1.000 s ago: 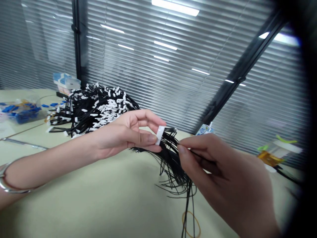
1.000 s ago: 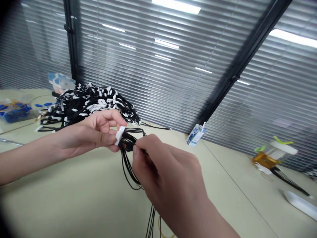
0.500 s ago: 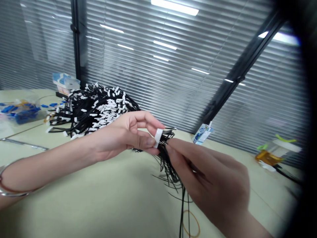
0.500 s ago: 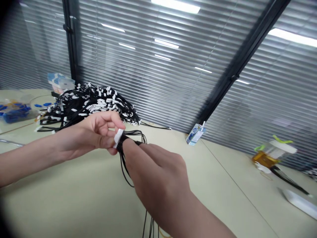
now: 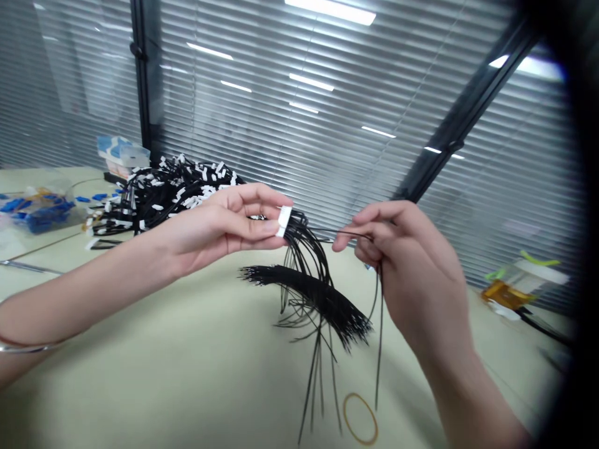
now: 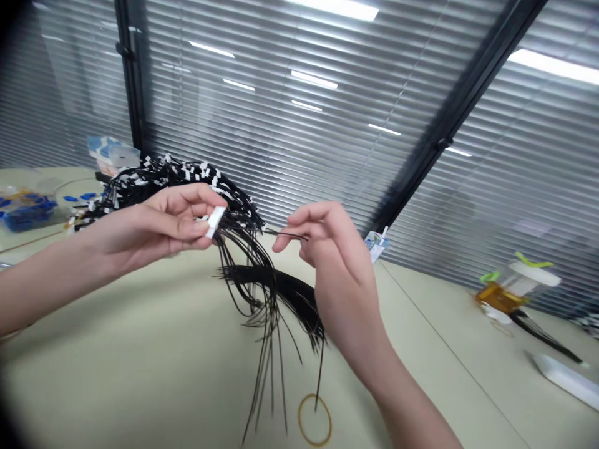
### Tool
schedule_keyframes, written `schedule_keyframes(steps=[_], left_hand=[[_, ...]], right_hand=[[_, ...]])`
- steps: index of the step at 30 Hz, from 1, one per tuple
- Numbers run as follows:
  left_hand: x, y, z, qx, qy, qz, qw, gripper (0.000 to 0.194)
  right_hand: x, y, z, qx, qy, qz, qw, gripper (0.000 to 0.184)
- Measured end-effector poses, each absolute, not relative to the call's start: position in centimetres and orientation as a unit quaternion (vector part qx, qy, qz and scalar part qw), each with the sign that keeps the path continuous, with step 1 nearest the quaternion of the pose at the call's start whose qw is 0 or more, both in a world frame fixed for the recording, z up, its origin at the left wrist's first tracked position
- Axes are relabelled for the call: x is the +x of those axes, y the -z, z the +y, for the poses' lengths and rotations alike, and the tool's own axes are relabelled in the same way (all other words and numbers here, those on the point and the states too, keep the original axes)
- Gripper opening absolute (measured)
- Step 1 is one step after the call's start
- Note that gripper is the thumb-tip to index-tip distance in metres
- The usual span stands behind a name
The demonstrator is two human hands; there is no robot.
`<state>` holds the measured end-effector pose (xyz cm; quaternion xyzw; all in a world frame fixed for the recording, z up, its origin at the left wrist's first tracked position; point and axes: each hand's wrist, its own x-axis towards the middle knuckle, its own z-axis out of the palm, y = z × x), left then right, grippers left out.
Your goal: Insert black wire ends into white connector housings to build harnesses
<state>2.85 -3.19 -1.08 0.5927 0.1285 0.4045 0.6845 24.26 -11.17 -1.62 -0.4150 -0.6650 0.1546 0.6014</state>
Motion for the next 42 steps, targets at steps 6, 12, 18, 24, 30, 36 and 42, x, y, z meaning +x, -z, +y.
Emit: schedule_keyframes(steps=[6,12,18,24,30,36,42], left_hand=[[2.4,0.5,-2.7,0.583,-0.432,0.135,0.675,0.025],[2.1,0.3,-2.2,0.563,-0.444,0.147,0.681,0.027],[1.9,0.1,-2.2,0.541,-0.46,0.166,0.684,0.029],[1.6,-0.2,-2.0,0.543,-0.463,0.173,0.679,0.028],[1.6,-0.2,-1.9,0.545,-0.457,0.165,0.684,0.028],[1.6,-0.1,-1.9,0.549,-0.446,0.165,0.687,0.027],[1.6,0.1,-1.9,0.552,-0.444,0.157,0.688,0.026]], right_hand=[[25.7,1.2,-9.4,-0.398,-0.245,-0.628,0.622,0.019],[26.3,1.5,-8.1,-0.389,-0.302,-0.609,0.622,0.019],[26.2,2.3,-8.0,-0.338,-0.259,-0.597,0.679,0.024],[27.9,1.8,-7.9,-0.341,-0.226,-0.564,0.717,0.037],[31.5,0.1,-7.7,-0.371,-0.26,-0.529,0.718,0.04],[31.4,-0.6,-8.6,-0.379,-0.27,-0.522,0.715,0.042],[28.9,-0.4,-9.9,-0.354,-0.301,-0.539,0.703,0.029]])
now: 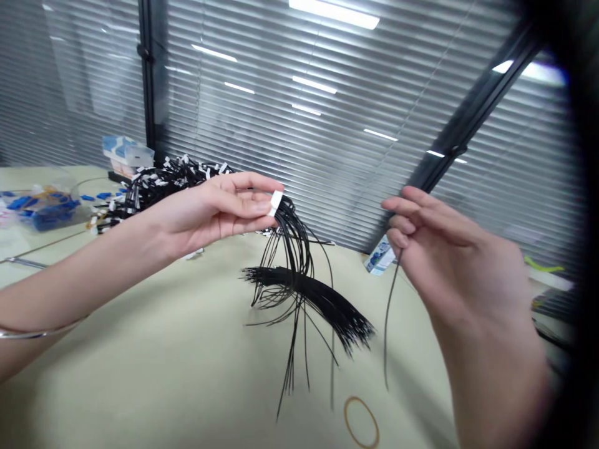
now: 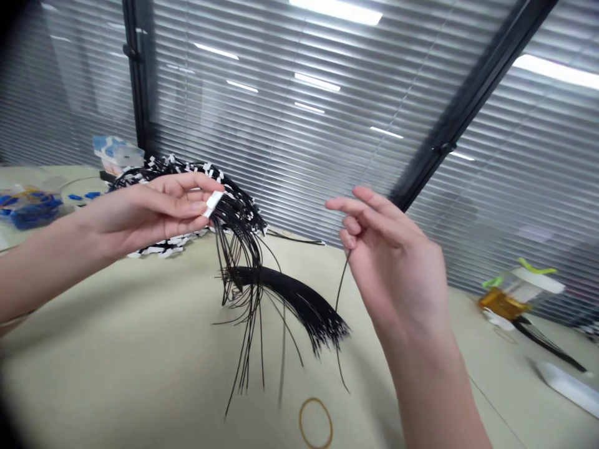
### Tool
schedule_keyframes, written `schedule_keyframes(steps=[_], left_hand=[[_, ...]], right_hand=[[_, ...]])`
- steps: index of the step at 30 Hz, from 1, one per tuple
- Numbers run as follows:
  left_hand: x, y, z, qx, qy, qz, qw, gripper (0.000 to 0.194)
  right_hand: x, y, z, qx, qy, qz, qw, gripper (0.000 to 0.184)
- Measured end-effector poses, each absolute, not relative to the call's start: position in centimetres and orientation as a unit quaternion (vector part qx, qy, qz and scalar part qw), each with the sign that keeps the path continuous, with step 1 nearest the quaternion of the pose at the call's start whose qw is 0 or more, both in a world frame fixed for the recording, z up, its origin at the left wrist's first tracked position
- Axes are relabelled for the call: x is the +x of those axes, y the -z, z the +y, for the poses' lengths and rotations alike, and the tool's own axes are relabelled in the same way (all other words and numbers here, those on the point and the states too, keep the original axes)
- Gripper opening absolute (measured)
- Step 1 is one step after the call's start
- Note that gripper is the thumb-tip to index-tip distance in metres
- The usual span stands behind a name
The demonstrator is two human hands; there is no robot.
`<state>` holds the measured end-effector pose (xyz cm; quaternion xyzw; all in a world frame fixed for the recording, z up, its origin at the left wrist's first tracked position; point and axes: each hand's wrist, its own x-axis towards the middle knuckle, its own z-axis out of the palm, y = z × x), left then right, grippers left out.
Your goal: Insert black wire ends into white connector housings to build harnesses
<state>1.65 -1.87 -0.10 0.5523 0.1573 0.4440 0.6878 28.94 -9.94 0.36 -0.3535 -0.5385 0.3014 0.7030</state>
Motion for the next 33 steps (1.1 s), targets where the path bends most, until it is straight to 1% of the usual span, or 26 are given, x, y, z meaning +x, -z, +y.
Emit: schedule_keyframes(steps=[4,7,11,16,23,24,26,27,28,31,33], left_hand=[[1.7,0.1,-1.9,0.549,-0.445,0.164,0.688,0.028],[1.8,0.1,-2.1,0.549,-0.441,0.165,0.69,0.027],[1.9,0.1,-2.4,0.556,-0.439,0.154,0.689,0.026],[2.1,0.2,-2.7,0.561,-0.432,0.153,0.689,0.027],[2.3,1.1,-3.2,0.584,-0.406,0.157,0.685,0.028],[2.4,1.2,-3.5,0.586,-0.402,0.158,0.686,0.027],[2.6,1.5,-4.0,0.594,-0.39,0.153,0.687,0.026],[2.7,1.7,-4.2,0.599,-0.383,0.15,0.687,0.026],[2.9,1.8,-4.5,0.605,-0.376,0.147,0.686,0.025],[3.2,2.2,-5.1,0.621,-0.363,0.141,0.68,0.024],[3.3,2.4,-5.4,0.627,-0.362,0.14,0.675,0.023]], right_hand=[[27.6,-0.2,-10.7,-0.33,-0.331,-0.512,0.721,0.045],[26.9,-0.1,-10.8,-0.321,-0.323,-0.506,0.732,0.049],[26.7,0.0,-10.7,-0.321,-0.326,-0.535,0.71,0.05],[26.5,0.2,-11.0,-0.334,-0.316,-0.555,0.693,0.061],[24.4,0.7,-12.2,-0.322,-0.347,-0.605,0.64,0.043],[24.0,0.9,-12.5,-0.317,-0.355,-0.62,0.624,0.039],[23.3,1.4,-13.0,-0.323,-0.345,-0.66,0.585,0.024],[22.9,1.7,-13.2,-0.339,-0.307,-0.682,0.57,0.017],[22.6,2.0,-13.5,-0.359,-0.241,-0.708,0.558,0.013],[21.7,2.6,-13.9,-0.392,0.034,-0.761,0.516,0.013],[21.4,2.7,-14.1,-0.392,0.173,-0.761,0.488,0.013]])
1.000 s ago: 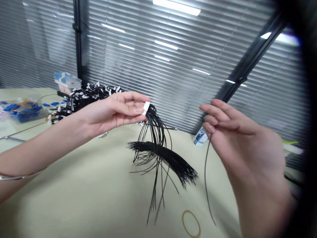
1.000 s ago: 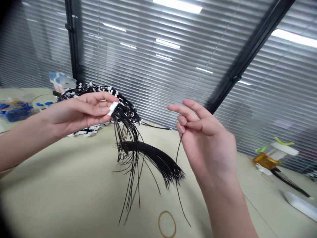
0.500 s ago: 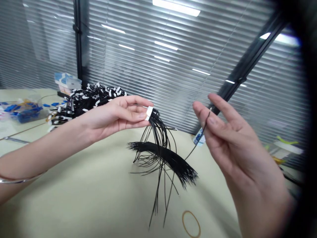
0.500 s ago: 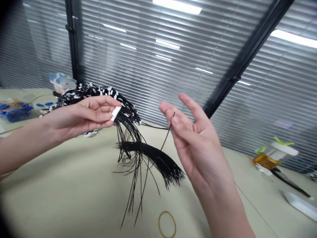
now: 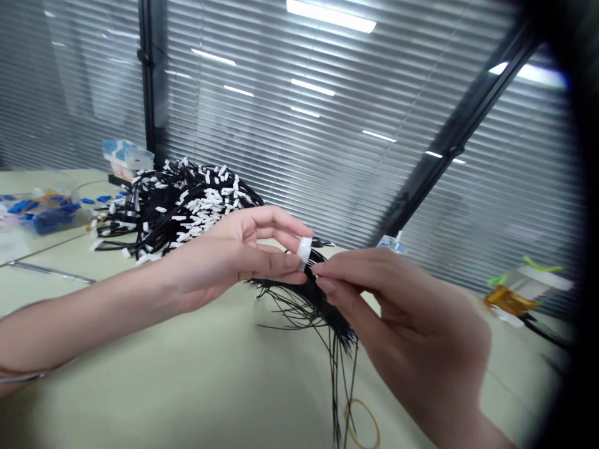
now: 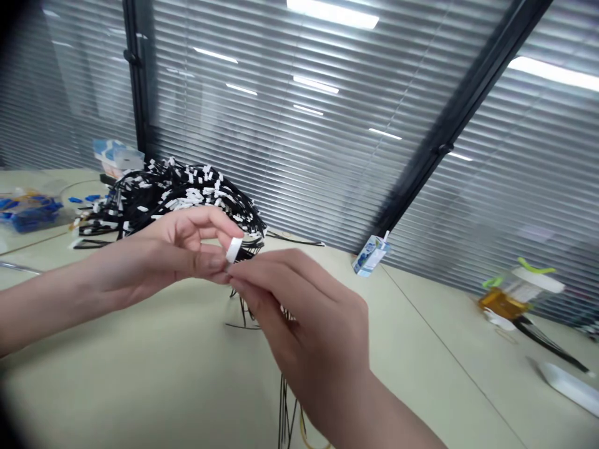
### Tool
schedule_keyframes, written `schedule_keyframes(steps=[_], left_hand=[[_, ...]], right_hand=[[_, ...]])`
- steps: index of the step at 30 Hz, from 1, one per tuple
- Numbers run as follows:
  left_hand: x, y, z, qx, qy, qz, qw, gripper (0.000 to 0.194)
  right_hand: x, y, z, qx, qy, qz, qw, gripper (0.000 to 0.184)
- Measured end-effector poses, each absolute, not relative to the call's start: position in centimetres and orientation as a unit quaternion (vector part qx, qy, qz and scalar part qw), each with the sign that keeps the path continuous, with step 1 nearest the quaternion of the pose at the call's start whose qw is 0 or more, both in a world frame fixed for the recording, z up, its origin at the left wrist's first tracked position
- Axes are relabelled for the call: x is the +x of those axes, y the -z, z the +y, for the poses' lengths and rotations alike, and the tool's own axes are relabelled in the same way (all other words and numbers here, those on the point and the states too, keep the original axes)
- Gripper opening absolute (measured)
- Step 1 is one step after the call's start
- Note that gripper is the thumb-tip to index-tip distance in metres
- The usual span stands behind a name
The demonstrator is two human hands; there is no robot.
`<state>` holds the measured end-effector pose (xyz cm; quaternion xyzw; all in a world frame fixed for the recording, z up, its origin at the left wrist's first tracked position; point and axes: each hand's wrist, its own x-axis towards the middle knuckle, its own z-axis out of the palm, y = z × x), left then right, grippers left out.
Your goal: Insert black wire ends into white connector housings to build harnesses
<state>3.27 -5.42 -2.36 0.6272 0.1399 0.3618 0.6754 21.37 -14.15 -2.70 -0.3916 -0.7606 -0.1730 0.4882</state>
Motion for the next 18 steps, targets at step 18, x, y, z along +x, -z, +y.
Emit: schedule_keyframes(steps=[18], left_hand=[[4.0,2.9,-4.4,0.603,-0.354,0.056,0.712,0.021]], right_hand=[[21.8,2.5,-14.4,-0.383,0.357,-0.758,0.389,0.012]])
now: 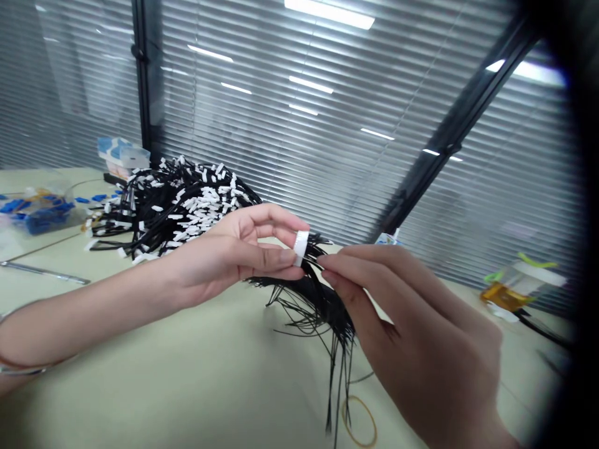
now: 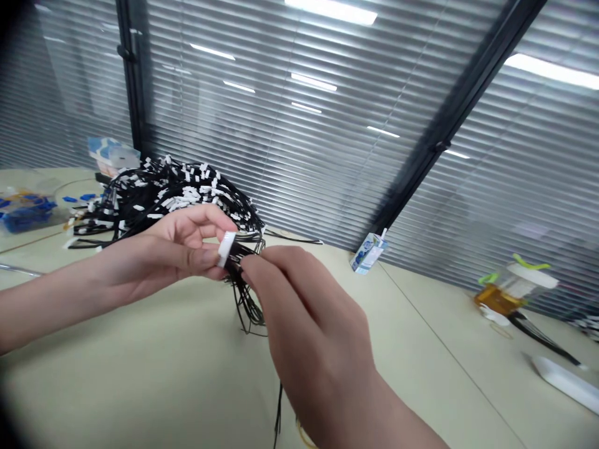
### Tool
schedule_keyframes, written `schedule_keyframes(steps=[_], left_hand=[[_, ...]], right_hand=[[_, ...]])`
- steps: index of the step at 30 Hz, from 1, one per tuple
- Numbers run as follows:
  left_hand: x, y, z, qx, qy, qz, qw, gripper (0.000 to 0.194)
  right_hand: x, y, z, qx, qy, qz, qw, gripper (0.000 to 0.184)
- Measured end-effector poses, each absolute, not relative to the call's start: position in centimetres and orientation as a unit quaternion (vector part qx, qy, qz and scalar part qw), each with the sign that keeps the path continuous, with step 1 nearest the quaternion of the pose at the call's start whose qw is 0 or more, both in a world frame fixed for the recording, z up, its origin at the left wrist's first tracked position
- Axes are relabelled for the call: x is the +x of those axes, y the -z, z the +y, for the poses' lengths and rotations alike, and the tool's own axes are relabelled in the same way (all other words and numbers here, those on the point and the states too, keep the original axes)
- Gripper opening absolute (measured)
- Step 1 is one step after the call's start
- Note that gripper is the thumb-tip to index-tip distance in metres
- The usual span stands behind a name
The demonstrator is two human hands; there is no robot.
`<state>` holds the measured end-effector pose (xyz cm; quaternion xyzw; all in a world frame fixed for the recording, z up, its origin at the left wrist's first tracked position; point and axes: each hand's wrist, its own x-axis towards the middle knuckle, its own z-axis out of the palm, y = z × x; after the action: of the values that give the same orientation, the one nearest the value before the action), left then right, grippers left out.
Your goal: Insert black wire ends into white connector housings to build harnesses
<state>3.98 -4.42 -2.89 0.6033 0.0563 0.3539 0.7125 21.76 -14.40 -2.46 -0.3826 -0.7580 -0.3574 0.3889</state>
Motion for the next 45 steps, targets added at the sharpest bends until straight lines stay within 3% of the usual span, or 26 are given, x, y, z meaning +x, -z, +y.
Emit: schedule_keyframes(steps=[25,45], left_hand=[[4.4,3.9,-3.5,0.599,-0.33,0.007,0.729,0.021],[4.6,3.9,-3.4,0.608,-0.329,0.006,0.723,0.021]], right_hand=[[21.5,1.9,-15.7,-0.456,0.324,-0.728,0.396,0.024],[21.3,2.5,-15.6,-0.456,0.328,-0.71,0.424,0.02]])
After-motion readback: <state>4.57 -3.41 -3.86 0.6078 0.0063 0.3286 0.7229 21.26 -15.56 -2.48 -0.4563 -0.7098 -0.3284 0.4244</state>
